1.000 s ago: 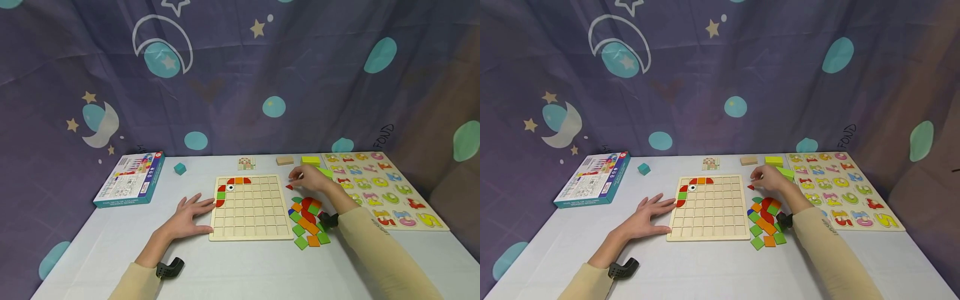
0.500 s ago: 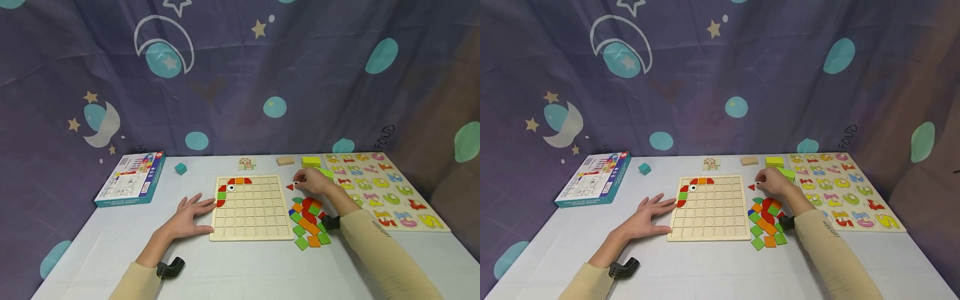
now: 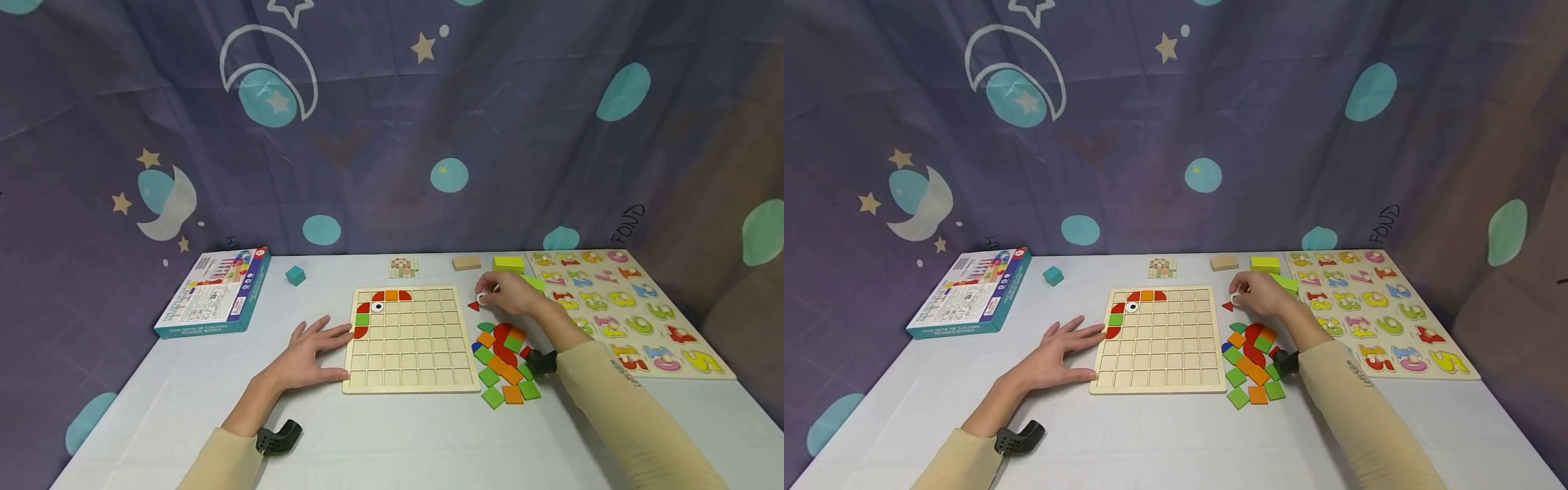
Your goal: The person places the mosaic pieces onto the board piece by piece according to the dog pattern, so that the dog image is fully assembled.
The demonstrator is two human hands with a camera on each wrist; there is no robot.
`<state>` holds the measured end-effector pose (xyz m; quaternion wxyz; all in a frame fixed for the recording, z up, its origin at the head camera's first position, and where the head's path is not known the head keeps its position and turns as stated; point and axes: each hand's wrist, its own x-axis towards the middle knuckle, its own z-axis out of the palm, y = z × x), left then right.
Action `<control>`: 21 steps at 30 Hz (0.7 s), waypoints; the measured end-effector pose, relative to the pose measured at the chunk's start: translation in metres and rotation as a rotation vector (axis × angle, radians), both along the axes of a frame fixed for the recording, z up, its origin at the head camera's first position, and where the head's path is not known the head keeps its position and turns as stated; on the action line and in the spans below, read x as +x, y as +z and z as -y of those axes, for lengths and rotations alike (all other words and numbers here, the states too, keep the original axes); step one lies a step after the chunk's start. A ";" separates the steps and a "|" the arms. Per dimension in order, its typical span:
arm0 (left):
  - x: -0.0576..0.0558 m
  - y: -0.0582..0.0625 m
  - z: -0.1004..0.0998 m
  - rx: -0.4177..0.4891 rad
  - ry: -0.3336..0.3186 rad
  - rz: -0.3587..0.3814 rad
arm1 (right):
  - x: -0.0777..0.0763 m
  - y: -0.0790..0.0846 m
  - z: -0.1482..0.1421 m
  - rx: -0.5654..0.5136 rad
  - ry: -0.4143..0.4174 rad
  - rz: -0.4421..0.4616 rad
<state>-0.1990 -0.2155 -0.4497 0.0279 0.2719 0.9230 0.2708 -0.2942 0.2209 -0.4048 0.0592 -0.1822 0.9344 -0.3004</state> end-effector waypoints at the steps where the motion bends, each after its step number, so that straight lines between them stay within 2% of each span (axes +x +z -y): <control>1: 0.000 0.000 0.000 0.000 0.000 0.000 | -0.001 0.001 0.001 -0.013 0.013 -0.006; 6: 0.000 0.000 0.001 0.001 0.002 -0.003 | -0.003 0.004 0.013 -0.079 0.075 -0.004; 11: 0.000 0.001 0.000 0.002 0.000 -0.003 | -0.004 0.008 0.033 -0.131 0.083 0.016; 21: 0.000 0.000 0.000 0.003 0.003 0.002 | -0.007 0.001 0.069 -0.171 0.150 0.017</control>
